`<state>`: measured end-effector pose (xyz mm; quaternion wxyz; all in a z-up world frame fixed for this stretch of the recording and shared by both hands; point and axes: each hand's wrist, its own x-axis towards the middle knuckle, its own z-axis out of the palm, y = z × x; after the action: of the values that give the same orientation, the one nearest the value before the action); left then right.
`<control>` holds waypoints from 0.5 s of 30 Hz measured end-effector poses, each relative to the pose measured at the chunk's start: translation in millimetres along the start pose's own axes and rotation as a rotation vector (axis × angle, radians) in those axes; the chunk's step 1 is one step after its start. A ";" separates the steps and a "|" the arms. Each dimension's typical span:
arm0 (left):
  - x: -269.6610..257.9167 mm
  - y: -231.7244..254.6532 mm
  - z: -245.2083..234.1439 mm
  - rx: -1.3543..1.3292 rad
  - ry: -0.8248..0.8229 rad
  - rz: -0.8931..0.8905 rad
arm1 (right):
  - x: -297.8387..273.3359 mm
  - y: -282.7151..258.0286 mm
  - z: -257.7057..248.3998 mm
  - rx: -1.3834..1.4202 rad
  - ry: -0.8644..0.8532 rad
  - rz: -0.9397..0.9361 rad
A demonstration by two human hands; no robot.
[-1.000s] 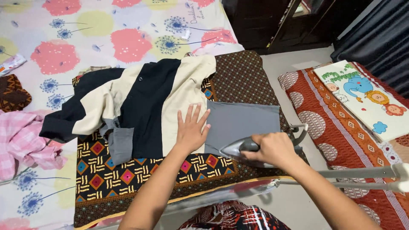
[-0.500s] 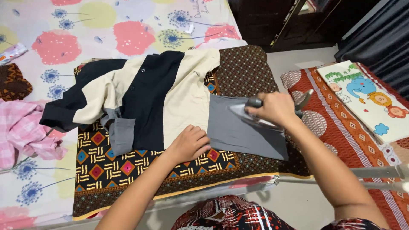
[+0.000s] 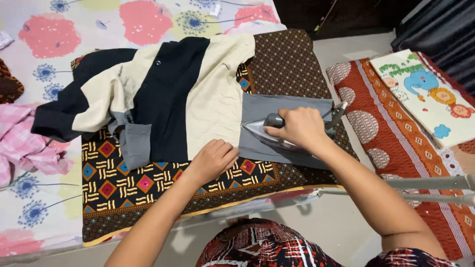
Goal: Ironing a multi-colored button-down shirt on an ironing surface placed on a bed.
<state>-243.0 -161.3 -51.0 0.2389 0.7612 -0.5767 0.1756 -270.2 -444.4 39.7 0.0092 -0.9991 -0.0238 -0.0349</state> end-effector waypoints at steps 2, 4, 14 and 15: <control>-0.2 0.2 0.4 0.021 0.023 -0.060 | -2.5 2.4 -2.8 0.009 -0.049 -0.032; -2.1 2.0 1.3 0.017 0.034 -0.075 | -21.3 4.0 -3.3 0.022 -0.121 -0.038; -7.2 0.2 -7.7 0.085 -0.014 0.104 | -65.6 32.1 -3.2 -0.156 0.050 0.145; -5.8 1.7 -10.0 0.084 -0.017 0.100 | -62.0 34.8 -3.0 -0.154 0.046 0.143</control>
<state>-246.1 -151.4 -45.7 0.1931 0.7422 -0.6082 0.2050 -330.6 -482.1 37.8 -0.0645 -0.9949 0.0503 -0.0590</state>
